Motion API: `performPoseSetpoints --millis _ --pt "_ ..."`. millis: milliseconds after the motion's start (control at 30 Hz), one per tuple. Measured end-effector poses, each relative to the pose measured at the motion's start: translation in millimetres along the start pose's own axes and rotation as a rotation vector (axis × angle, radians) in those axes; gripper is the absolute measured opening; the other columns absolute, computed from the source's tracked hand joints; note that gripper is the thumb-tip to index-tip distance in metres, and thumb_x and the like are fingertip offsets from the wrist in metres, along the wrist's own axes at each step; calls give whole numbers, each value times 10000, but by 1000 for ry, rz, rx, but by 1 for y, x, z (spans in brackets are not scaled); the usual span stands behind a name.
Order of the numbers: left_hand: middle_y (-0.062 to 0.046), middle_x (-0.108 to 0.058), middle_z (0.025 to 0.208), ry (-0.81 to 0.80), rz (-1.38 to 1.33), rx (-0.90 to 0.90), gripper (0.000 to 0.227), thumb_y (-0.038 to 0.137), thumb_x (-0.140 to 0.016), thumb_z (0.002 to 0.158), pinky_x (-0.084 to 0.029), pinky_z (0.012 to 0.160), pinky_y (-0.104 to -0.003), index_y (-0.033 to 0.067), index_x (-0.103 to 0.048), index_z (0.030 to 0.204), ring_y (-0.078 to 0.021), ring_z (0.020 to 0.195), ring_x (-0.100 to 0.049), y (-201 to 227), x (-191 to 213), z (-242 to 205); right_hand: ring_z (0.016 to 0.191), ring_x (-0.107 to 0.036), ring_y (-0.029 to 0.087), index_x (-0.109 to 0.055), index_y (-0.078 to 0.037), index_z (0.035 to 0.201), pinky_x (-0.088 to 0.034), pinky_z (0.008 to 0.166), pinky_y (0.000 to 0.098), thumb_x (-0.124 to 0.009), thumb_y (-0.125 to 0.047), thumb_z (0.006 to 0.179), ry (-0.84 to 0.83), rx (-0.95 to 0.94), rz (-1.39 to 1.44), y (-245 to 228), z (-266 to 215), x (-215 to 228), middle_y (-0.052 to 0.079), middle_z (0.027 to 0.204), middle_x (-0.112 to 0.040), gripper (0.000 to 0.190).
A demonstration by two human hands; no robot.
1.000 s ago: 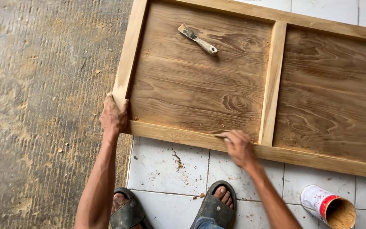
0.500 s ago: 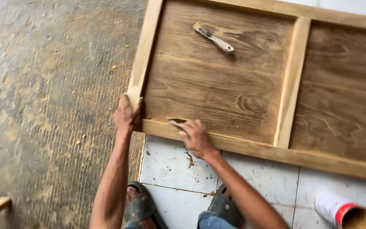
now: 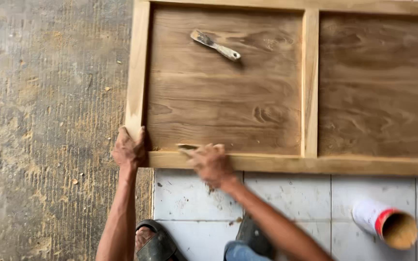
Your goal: The person sands the edges and corners of a wooden frame lying on the floor using a sanding block. They work methodically along the frame's perimeter, smoothing the wood surface.
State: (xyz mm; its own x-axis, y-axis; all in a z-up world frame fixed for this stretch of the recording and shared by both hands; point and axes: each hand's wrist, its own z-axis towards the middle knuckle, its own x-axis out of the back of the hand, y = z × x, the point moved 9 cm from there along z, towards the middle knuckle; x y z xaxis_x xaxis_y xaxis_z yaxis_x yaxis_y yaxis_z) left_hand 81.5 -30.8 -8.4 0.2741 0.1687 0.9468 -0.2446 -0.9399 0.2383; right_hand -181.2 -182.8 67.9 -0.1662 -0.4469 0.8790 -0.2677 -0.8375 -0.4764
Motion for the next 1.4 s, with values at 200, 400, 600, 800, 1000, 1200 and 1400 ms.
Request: performPoseSetpoints --millis 200,400,600,800,1000,1200,1400 --pt "-46 -754 952 51 252 -3 509 676 -608 1082 -655 773 -438 182 -541 1187 -284 866 -814 -1 2 -2 1160 -714 199 -662 -280 1179 -312 1258 662 -705 -332 1013 355 -161 -350 223 -209 99 -14 1188 -740 179" --pt "-156 -732 992 33 57 -26 601 708 -546 1083 -629 785 -538 131 -555 1252 -430 905 -794 -6 -10 -6 916 -704 252 -715 -257 978 -542 969 521 -742 -456 907 205 -230 -110 56 -61 8 11 948 -673 213" --pt "-213 -748 1033 0 -46 1 619 716 -558 1096 -610 845 -580 107 -561 1209 -464 992 -779 -6 5 -8 1179 -664 359 -691 -183 1334 -451 1121 542 -745 -347 952 67 -219 -43 129 -114 56 114 1195 -662 419" --pt "-181 -703 995 51 -90 39 507 615 -590 1085 -650 777 -548 122 -549 1196 -453 930 -787 2 3 -15 1076 -693 283 -707 -228 1115 -524 1058 445 -815 -484 817 119 -353 -146 205 -142 -8 39 1029 -655 408" --pt "-194 -660 1015 -15 -114 -94 549 589 -577 1111 -632 768 -574 51 -539 1210 -499 961 -763 -1 -2 -5 1102 -709 285 -756 -181 1062 -539 993 504 -735 -277 830 103 42 -55 25 -11 2 60 1059 -714 251" --pt "-232 -686 1031 -7 -141 62 521 580 -648 1059 -622 836 -608 83 -541 1171 -525 1005 -751 0 13 -23 1191 -664 162 -725 -312 1206 -459 1134 443 -515 -250 852 -131 -347 -275 271 -210 45 -103 1162 -664 416" --pt "-290 -698 1136 -154 -429 31 650 676 -728 971 -558 961 -637 129 -535 1265 -542 1146 -692 -30 -33 6 1100 -663 353 -724 -152 1393 -521 1002 518 -640 -234 846 -20 161 389 16 14 -57 151 1236 -720 560"
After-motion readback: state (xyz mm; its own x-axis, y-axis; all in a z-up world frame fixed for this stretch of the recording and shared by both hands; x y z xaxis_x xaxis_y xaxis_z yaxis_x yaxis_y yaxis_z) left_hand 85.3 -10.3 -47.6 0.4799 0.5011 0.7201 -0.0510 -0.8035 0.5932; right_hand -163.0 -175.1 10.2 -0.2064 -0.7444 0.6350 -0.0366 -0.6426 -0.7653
